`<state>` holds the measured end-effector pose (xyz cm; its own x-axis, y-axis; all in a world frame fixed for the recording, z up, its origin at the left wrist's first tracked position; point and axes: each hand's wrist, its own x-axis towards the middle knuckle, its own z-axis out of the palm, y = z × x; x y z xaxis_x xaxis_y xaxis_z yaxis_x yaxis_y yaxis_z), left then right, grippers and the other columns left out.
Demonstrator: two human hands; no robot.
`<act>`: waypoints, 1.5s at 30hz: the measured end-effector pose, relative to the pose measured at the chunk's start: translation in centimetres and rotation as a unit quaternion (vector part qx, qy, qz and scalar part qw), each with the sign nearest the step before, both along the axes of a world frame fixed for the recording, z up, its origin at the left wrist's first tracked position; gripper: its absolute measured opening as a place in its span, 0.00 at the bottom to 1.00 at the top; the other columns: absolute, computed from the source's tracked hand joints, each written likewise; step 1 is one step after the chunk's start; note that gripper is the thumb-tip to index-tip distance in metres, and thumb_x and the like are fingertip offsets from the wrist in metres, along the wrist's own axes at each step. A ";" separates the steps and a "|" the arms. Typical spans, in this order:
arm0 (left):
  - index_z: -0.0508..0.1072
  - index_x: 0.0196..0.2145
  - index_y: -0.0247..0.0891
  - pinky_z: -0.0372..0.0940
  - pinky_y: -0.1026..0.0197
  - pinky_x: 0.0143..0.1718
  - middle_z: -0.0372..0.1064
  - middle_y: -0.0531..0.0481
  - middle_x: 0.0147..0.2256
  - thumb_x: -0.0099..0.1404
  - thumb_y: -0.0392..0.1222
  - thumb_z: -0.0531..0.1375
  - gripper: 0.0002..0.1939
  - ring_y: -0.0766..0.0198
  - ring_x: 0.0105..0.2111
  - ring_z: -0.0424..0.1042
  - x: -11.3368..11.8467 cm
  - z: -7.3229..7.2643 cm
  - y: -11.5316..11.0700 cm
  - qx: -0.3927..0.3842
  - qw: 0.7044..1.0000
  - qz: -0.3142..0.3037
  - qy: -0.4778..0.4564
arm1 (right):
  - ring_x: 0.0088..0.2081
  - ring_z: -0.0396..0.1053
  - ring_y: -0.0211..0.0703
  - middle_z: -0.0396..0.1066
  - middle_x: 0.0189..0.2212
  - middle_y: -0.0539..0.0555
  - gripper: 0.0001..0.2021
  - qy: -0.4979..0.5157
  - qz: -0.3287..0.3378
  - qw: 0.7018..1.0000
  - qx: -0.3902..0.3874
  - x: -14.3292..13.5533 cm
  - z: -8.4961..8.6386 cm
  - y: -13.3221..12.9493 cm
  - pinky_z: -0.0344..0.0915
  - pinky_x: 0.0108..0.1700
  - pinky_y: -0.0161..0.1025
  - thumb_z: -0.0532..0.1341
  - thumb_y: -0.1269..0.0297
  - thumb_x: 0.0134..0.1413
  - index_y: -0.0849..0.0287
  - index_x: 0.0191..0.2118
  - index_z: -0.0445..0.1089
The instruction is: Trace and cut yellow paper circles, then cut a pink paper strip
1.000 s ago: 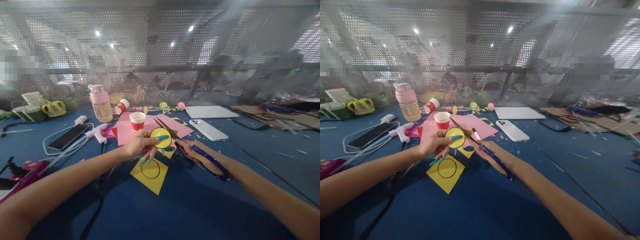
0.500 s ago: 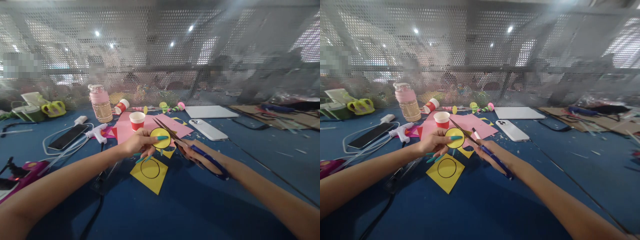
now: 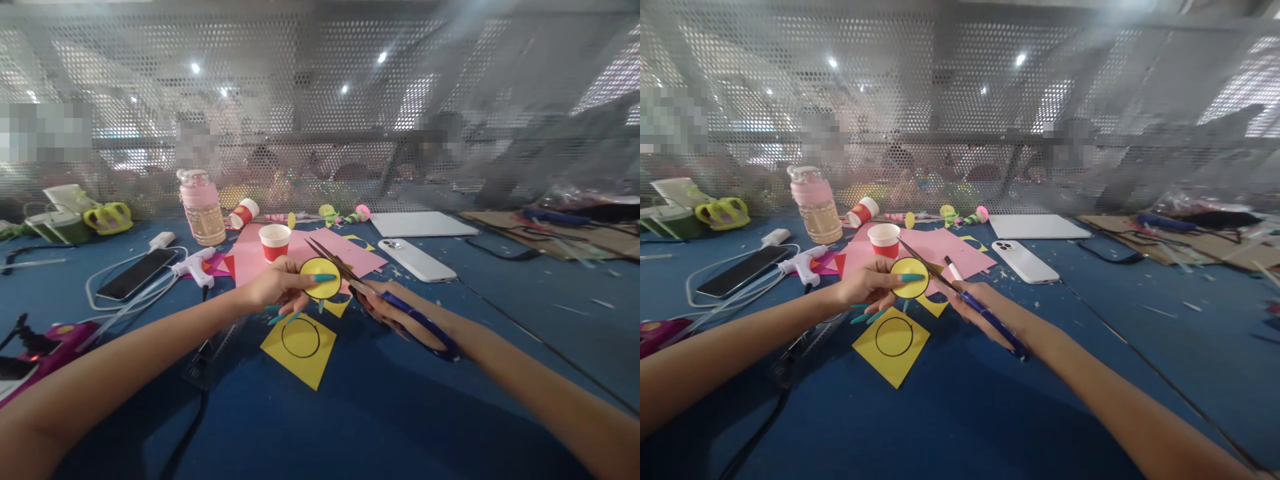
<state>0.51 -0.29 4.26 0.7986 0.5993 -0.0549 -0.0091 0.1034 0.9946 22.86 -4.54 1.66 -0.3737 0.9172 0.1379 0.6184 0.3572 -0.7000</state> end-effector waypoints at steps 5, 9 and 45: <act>0.65 0.17 0.33 0.45 0.72 0.06 0.64 0.53 0.09 0.52 0.44 0.63 0.15 0.74 0.06 0.56 0.1 0.1 -0.1 -0.003 1.000 0.005 0.005 | 0.21 0.61 0.38 0.64 0.17 0.50 0.18 0.010 0.003 1.000 -0.005 -0.1 0.2 0.0 0.57 0.24 0.34 0.51 0.50 0.55 0.58 0.32 0.71; 0.66 0.19 0.33 0.46 0.72 0.06 0.65 0.53 0.10 0.50 0.45 0.64 0.14 0.74 0.06 0.56 0.1 0.2 -0.2 -0.010 1.000 0.001 0.006 | 0.21 0.61 0.39 0.64 0.17 0.50 0.19 0.013 -0.009 1.000 -0.005 -0.4 0.3 0.2 0.57 0.24 0.34 0.50 0.50 0.55 0.58 0.32 0.72; 0.68 0.19 0.32 0.47 0.73 0.06 0.62 0.54 0.09 0.54 0.41 0.62 0.11 0.75 0.06 0.53 -0.9 1.6 0.5 0.004 0.995 -0.076 0.068 | 0.20 0.53 0.36 0.56 0.14 0.47 0.26 0.000 0.030 0.999 -0.015 -0.1 0.8 -0.5 0.53 0.23 0.32 0.48 0.39 0.51 0.57 0.25 0.69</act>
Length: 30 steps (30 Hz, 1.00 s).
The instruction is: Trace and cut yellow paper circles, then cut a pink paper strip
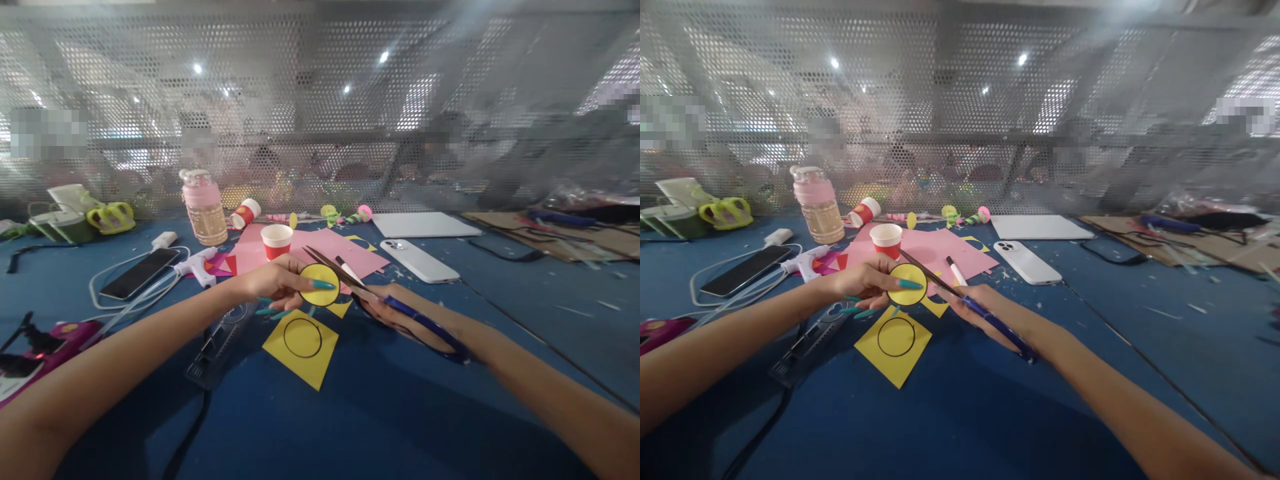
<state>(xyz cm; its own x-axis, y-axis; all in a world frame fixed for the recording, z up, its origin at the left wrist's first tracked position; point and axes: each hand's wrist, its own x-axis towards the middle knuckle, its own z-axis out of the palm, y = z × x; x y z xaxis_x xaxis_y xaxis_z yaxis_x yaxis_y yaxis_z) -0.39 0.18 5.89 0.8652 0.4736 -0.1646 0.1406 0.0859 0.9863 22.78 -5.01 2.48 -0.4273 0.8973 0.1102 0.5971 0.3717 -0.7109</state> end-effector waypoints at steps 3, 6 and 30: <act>0.69 0.20 0.32 0.46 0.73 0.06 0.62 0.54 0.09 0.53 0.41 0.62 0.11 0.75 0.06 0.53 0.0 0.0 0.1 0.005 1.000 -0.002 -0.001 | 0.18 0.51 0.34 0.54 0.14 0.46 0.28 -0.008 -0.001 1.000 -0.014 0.1 -0.1 0.1 0.52 0.22 0.33 0.46 0.37 0.50 0.58 0.25 0.68; 0.69 0.19 0.32 0.46 0.73 0.06 0.62 0.53 0.09 0.53 0.42 0.62 0.11 0.75 0.06 0.53 -0.1 0.0 0.2 0.009 1.000 0.000 0.012 | 0.15 0.46 0.32 0.49 0.13 0.44 0.29 -0.026 -0.008 0.998 -0.048 0.1 0.0 0.0 0.48 0.18 0.33 0.45 0.35 0.48 0.58 0.24 0.64; 0.69 0.34 0.29 0.66 0.70 0.19 0.76 0.42 0.27 0.53 0.40 0.65 0.13 0.67 0.19 0.74 1.4 -4.8 0.2 -0.033 0.966 0.248 -0.066 | 0.20 0.65 0.44 0.66 0.15 0.55 0.24 -0.075 -0.205 0.966 0.142 -0.6 -0.1 0.9 0.54 0.22 0.36 0.46 0.39 0.48 0.55 0.18 0.57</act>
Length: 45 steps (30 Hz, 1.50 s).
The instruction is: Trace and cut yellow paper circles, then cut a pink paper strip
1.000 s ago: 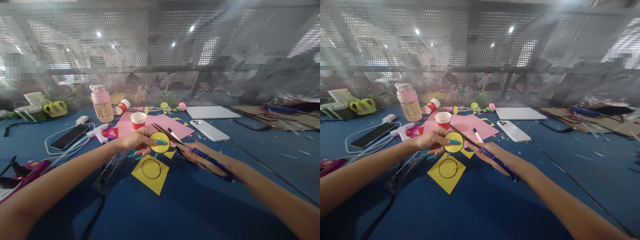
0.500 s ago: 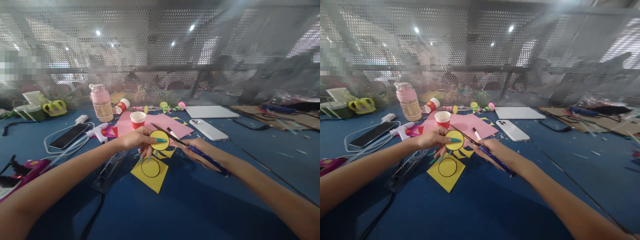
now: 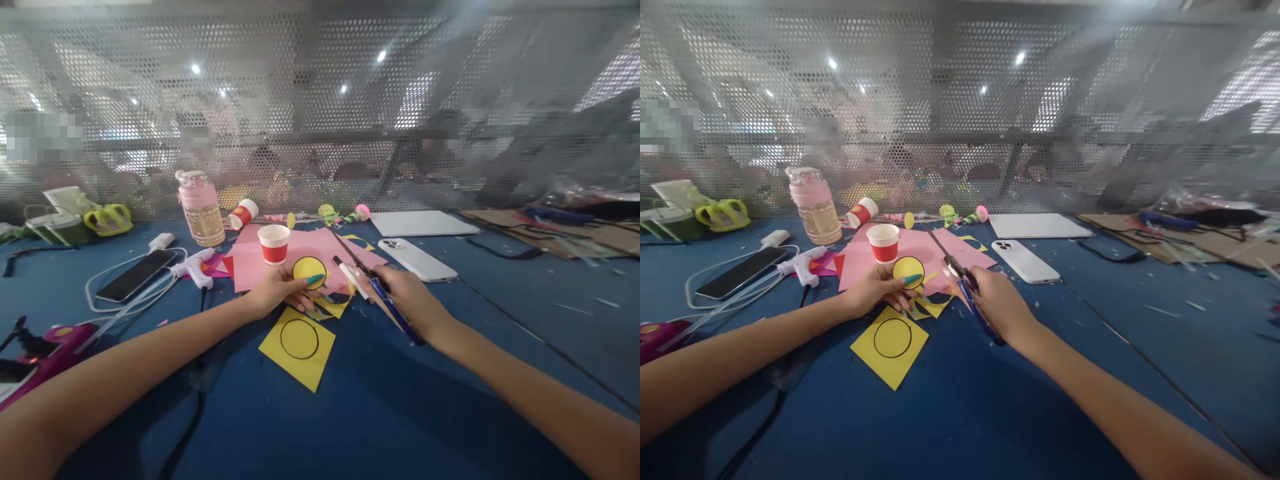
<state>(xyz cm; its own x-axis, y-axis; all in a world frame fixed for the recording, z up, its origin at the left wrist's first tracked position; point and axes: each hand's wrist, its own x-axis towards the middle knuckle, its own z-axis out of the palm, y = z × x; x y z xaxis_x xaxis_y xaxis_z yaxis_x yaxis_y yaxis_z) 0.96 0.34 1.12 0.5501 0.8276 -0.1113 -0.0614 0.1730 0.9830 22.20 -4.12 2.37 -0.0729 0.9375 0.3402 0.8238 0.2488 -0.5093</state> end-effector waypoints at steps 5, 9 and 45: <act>0.68 0.37 0.30 0.66 0.71 0.19 0.76 0.44 0.27 0.54 0.36 0.64 0.14 0.67 0.20 0.74 0.0 0.0 0.1 0.003 1.000 0.003 -0.002 | 0.17 0.60 0.40 0.61 0.12 0.52 0.26 0.005 -0.004 1.000 -0.005 -0.5 -0.5 -0.1 0.52 0.21 0.35 0.43 0.36 0.48 0.54 0.18 0.55; 0.68 0.39 0.29 0.66 0.71 0.21 0.76 0.43 0.29 0.53 0.35 0.64 0.15 0.67 0.22 0.75 0.0 0.0 0.2 0.003 1.000 -0.009 0.000 | 0.17 0.59 0.40 0.60 0.12 0.51 0.27 0.019 -0.004 1.000 0.000 -0.6 -0.7 -0.2 0.51 0.21 0.35 0.43 0.35 0.46 0.54 0.18 0.54; 0.60 0.33 0.34 0.68 0.66 0.21 0.76 0.38 0.33 0.69 0.36 0.44 0.08 0.62 0.22 0.75 -0.3 -0.2 0.7 -0.032 0.995 -0.021 -0.093 | 0.18 0.61 0.43 0.64 0.14 0.54 0.26 -0.020 -0.031 0.999 0.014 -0.3 -1.6 0.4 0.50 0.21 0.35 0.42 0.37 0.45 0.55 0.19 0.57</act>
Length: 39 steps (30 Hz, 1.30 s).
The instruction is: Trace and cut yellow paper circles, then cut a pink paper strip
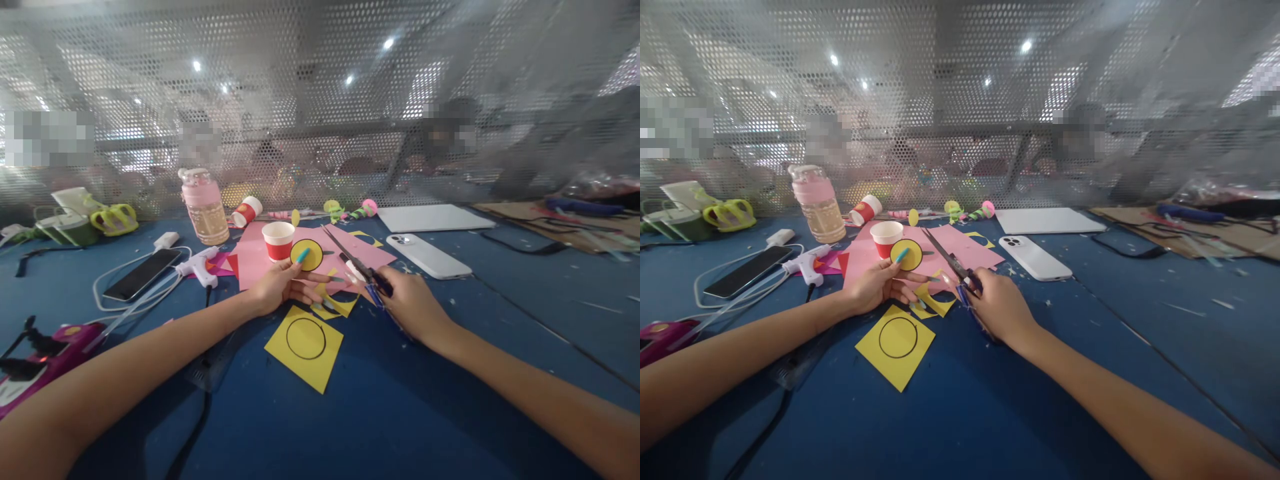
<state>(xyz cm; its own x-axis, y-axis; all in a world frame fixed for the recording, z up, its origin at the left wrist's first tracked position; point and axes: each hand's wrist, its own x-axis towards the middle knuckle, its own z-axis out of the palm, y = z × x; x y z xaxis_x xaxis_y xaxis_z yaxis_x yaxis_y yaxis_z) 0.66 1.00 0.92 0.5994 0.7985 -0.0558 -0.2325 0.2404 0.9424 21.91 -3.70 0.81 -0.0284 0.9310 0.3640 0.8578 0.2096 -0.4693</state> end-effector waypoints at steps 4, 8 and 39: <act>0.59 0.33 0.35 0.68 0.65 0.21 0.76 0.39 0.32 0.69 0.38 0.45 0.08 0.61 0.21 0.75 0.0 0.1 0.0 -0.004 1.000 0.004 -0.003 | 0.19 0.63 0.44 0.64 0.15 0.54 0.25 0.001 0.005 1.000 0.001 0.0 0.0 0.0 0.51 0.22 0.35 0.43 0.38 0.46 0.55 0.19 0.56; 0.61 0.32 0.34 0.68 0.65 0.22 0.76 0.38 0.32 0.69 0.38 0.44 0.10 0.61 0.22 0.75 -0.1 -0.1 0.2 -0.009 1.000 -0.005 0.000 | 0.19 0.63 0.44 0.65 0.15 0.55 0.24 -0.002 -0.001 1.000 0.002 0.0 0.0 -0.1 0.52 0.22 0.35 0.43 0.38 0.46 0.55 0.20 0.57; 0.60 0.27 0.35 0.64 0.70 0.18 0.73 0.49 0.20 0.65 0.40 0.54 0.09 0.67 0.17 0.72 0.4 0.2 -0.3 -0.001 0.998 0.044 0.045 | 0.17 0.60 0.42 0.62 0.14 0.53 0.24 0.003 0.011 1.000 0.027 -0.1 -0.1 -0.3 0.51 0.21 0.35 0.43 0.39 0.48 0.54 0.20 0.56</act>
<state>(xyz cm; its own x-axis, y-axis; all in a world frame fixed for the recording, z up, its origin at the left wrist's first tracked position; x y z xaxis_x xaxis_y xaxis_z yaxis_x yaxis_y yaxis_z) 1.03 0.72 1.14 0.5192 0.8477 -0.1084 -0.1674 0.2253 0.9598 21.80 -3.96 0.71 -0.0461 0.9089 0.4144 0.8504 0.2533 -0.4612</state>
